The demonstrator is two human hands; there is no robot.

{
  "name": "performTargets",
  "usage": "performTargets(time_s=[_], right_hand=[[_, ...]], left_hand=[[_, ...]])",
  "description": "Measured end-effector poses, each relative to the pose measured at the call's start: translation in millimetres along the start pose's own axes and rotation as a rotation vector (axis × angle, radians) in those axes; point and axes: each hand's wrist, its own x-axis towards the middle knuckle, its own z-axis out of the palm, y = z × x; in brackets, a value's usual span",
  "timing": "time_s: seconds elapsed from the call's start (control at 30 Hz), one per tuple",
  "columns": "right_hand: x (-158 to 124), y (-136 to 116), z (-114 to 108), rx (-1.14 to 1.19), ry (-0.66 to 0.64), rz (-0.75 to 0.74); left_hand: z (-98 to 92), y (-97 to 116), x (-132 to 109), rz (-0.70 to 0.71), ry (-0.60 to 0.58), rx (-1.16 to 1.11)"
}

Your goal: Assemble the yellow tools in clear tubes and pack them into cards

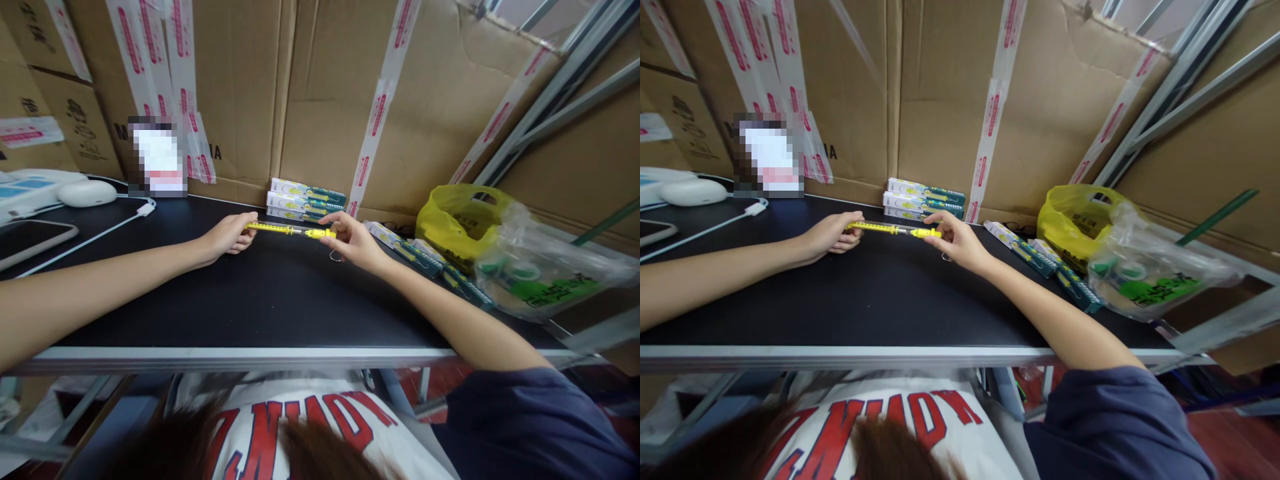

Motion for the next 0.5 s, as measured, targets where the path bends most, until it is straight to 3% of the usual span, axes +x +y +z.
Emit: performTargets(time_s=[0.23,0.5], right_hand=[[0.9,3.5,-2.8,0.077,-0.070,-0.003],[0.5,6.3,-1.4,0.069,-0.041,0.030]], left_hand=[[-0.8,-1.3,0.6,0.026,0.009,-0.013],[-1.6,-0.9,1.2,0.034,0.020,-0.063]])
